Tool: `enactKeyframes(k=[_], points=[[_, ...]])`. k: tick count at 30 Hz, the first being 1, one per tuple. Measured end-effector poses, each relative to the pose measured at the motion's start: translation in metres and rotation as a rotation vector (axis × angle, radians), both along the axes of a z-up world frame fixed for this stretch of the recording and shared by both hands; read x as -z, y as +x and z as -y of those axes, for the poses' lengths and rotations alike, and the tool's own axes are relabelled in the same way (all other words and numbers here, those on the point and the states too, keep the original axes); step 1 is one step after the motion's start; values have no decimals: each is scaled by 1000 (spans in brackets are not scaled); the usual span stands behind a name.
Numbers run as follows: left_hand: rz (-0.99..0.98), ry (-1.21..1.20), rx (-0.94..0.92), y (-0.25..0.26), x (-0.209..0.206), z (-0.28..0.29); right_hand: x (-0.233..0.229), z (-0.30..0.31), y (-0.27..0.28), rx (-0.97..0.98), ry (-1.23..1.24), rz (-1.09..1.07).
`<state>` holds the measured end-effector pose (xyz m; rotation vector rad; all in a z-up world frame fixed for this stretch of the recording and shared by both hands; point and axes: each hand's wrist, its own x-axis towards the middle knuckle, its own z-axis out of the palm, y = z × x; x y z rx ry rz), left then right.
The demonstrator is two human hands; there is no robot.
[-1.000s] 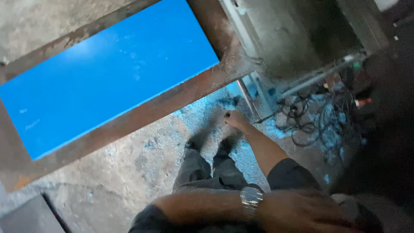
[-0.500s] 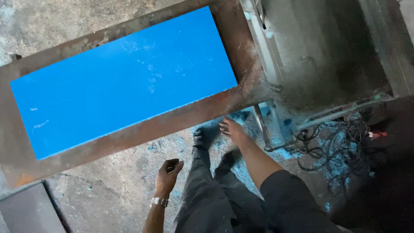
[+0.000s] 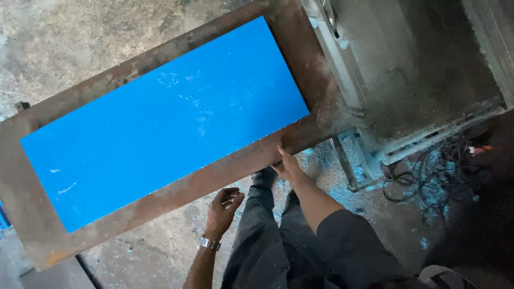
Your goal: The recorder is taking blue plastic sheets from a workbench and placing them into a stack on the floor or another surface.
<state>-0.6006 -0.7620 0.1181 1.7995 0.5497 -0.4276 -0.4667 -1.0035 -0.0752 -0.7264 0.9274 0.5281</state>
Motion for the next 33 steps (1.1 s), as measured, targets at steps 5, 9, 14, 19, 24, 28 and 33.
enactKeyframes(k=[5,9,14,19,24,28,33], points=[[9,-26,7,0,2,-14,26,-2,-6,58,74,23],[-43,19,3,6,-13,-19,18,3,-8,-13,100,39],[-141,36,-5,10,-22,-20,32,7,-14,-4,47,-21],[-167,-3,-10,21,-34,-20,30,8,-14,-25,57,-93],[-240,-54,-52,31,-46,-21,-26,6,-8,-69,-61,-193],[-292,-17,-71,38,-56,-28,-63,5,0,-100,66,-172],[-224,28,-98,68,-79,-55,-125,-4,24,-287,-125,-306]])
